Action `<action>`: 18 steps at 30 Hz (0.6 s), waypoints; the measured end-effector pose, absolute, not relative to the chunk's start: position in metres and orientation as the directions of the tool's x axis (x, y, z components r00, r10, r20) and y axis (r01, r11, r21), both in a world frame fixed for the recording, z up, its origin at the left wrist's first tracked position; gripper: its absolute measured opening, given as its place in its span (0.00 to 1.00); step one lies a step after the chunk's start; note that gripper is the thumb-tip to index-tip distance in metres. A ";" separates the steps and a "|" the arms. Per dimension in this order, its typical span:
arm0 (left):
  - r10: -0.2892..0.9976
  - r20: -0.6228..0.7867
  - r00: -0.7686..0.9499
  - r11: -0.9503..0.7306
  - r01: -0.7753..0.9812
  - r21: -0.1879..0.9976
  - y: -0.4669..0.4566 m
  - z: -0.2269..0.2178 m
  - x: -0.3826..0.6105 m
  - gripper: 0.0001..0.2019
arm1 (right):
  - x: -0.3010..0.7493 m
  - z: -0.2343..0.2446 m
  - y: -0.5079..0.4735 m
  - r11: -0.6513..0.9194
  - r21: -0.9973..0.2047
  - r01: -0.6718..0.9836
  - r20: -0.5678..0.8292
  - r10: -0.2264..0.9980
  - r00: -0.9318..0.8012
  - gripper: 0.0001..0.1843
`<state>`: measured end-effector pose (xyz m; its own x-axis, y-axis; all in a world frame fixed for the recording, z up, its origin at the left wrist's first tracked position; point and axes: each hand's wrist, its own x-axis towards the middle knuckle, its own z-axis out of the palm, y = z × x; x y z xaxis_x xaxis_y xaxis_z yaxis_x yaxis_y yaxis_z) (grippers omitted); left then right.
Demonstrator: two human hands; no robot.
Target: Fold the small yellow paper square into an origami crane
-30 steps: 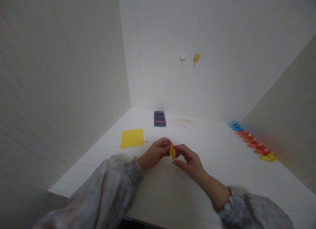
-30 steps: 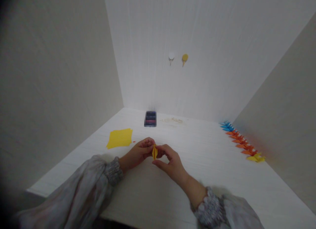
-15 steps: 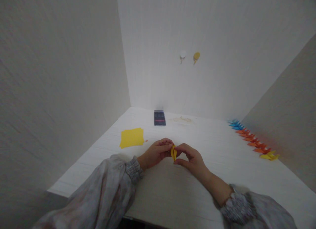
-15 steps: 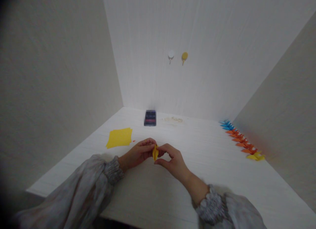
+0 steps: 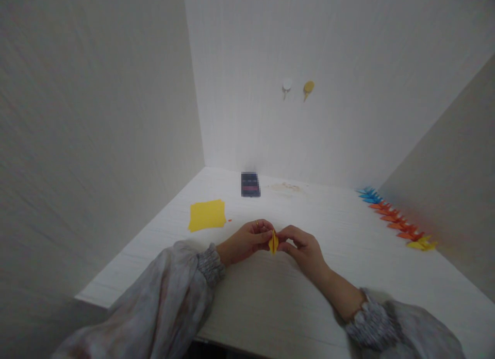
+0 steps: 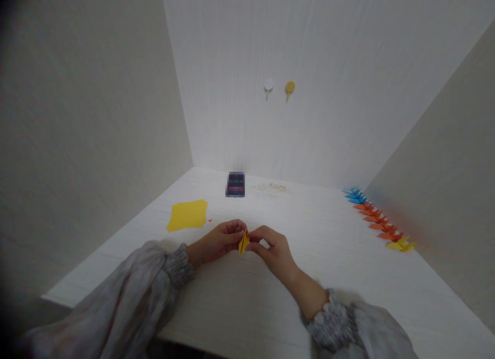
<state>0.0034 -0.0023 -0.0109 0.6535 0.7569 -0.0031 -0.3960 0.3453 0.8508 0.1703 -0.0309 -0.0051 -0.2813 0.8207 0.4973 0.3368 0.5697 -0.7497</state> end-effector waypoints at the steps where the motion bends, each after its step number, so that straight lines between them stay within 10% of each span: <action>1: 0.760 -0.008 0.649 0.348 -0.397 0.850 -0.002 -0.011 0.004 0.13 | 0.170 -0.005 -0.031 0.573 -0.742 0.349 0.506 0.819 -0.270 0.07; 18: 0.746 0.016 0.665 0.350 -0.413 0.840 -0.004 -0.008 0.003 0.13 | 0.169 -0.004 -0.038 0.681 -0.541 0.494 0.616 0.720 -0.318 0.11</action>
